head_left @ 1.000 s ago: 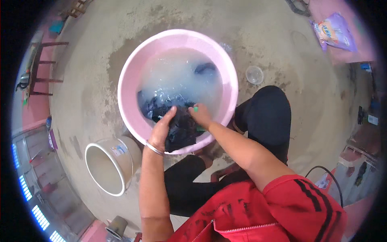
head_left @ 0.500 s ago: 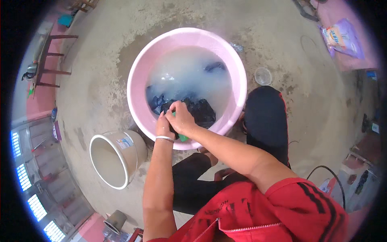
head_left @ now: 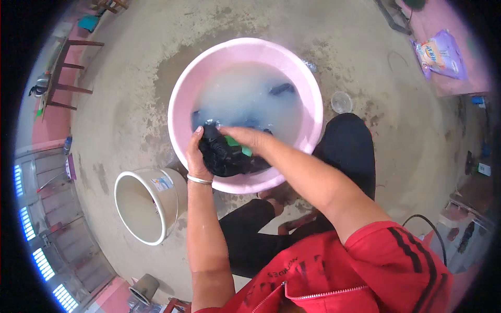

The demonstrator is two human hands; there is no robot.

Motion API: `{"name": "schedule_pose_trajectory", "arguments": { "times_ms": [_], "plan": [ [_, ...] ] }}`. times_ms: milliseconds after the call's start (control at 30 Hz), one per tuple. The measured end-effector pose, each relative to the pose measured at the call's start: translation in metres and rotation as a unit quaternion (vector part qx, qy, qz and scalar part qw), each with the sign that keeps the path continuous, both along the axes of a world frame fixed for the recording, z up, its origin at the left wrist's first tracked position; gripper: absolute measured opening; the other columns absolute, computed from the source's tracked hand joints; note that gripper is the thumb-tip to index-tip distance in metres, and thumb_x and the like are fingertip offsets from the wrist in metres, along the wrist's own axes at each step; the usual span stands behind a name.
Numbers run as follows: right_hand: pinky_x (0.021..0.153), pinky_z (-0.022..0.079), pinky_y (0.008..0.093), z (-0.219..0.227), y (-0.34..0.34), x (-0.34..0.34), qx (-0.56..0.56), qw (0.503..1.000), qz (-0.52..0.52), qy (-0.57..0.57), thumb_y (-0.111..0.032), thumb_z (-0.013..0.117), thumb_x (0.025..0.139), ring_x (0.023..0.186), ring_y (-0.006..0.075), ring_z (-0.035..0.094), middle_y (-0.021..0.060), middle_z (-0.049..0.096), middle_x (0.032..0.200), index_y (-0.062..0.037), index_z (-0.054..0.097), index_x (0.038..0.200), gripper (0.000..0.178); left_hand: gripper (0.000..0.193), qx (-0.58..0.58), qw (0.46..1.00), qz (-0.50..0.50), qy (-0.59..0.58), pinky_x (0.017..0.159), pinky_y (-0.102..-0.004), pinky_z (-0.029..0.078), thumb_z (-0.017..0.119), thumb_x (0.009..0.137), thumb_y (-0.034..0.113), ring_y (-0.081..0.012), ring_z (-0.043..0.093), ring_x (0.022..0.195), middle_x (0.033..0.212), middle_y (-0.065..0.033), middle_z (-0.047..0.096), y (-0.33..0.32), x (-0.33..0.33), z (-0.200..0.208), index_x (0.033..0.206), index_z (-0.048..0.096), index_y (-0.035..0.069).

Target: The person washes clothes by lifting a garment from a basin of water, applying a bar of soap to it, and scrubbing the fabric by hand.

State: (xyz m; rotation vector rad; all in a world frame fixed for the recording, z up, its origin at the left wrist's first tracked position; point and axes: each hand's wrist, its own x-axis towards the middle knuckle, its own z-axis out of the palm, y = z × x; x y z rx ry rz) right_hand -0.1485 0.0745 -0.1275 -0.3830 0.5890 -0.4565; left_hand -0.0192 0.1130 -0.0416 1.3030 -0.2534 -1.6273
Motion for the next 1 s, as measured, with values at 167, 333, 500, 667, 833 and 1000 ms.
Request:
{"name": "schedule_pose_trajectory", "arguments": {
  "times_ms": [167,333,500,667,833,1000],
  "plan": [
    [0.086,0.043,0.0346,0.009,0.043,0.035,-0.017,0.982,-0.159,0.1,-0.03,0.059,0.082,0.099,0.0259,0.054,0.0152,0.054,0.11,-0.0014,0.051,0.114,0.044,0.039,-0.075,0.898,0.077,-0.427,0.069,-0.0305,0.046,0.063,0.084,0.035,-0.0153,0.057,0.073,0.081,-0.0067,0.065,-0.01,0.005,-0.043,0.089,0.065,-0.004],
    [0.087,0.041,0.0412,0.053,0.06,0.055,-0.378,0.814,-0.239,0.37,-0.028,0.064,0.077,0.096,0.0359,0.051,0.0201,0.051,0.1,-0.0019,0.05,0.104,0.041,0.041,-0.02,1.0,0.013,-0.004,0.07,-0.0334,0.047,0.055,0.087,0.043,-0.0187,0.058,0.079,0.086,-0.0087,0.061,0.007,0.042,-0.072,0.099,0.06,0.004],
    [0.087,0.041,0.0414,0.037,0.021,0.039,-0.264,0.814,-0.322,0.404,-0.021,0.063,0.075,0.098,0.0341,0.051,0.0198,0.05,0.103,0.0016,0.046,0.106,0.042,0.037,-0.014,0.994,0.006,0.109,0.081,-0.0363,0.049,0.052,0.088,0.035,-0.023,0.06,0.093,0.102,-0.0095,0.06,0.008,-0.009,-0.054,0.111,0.053,0.005],
    [0.088,0.041,0.0401,0.019,0.026,0.033,-0.141,0.827,-0.344,0.422,-0.027,0.062,0.077,0.099,0.0341,0.051,0.0212,0.051,0.104,0.0013,0.048,0.107,0.044,0.032,0.03,0.999,0.025,0.01,0.075,-0.0323,0.051,0.052,0.082,0.024,-0.0213,0.061,0.085,0.095,-0.0084,0.06,0.016,-0.01,-0.07,0.108,0.056,0.006],
    [0.09,0.041,0.0403,0.017,0.062,0.025,-0.198,0.825,-0.28,0.449,-0.029,0.061,0.08,0.102,0.0311,0.051,0.0181,0.053,0.105,-0.0011,0.048,0.11,0.042,0.031,-0.008,0.997,0.02,0.073,0.078,-0.035,0.049,0.049,0.076,0.017,-0.0229,0.059,0.084,0.09,-0.0099,0.06,0.013,-0.007,-0.071,0.1,0.056,0.001],
    [0.072,0.049,0.0351,0.011,0.035,-0.022,0.297,0.878,-0.374,-0.018,-0.019,0.06,0.082,0.077,0.022,0.057,0.0099,0.053,0.093,-0.0045,0.05,0.099,0.025,0.02,0.004,0.992,0.044,0.121,0.081,-0.0325,0.046,0.047,0.073,0.013,-0.0214,0.057,0.084,0.089,-0.0093,0.059,0.013,-0.012,-0.027,0.086,0.058,0.002]
  ]
}}
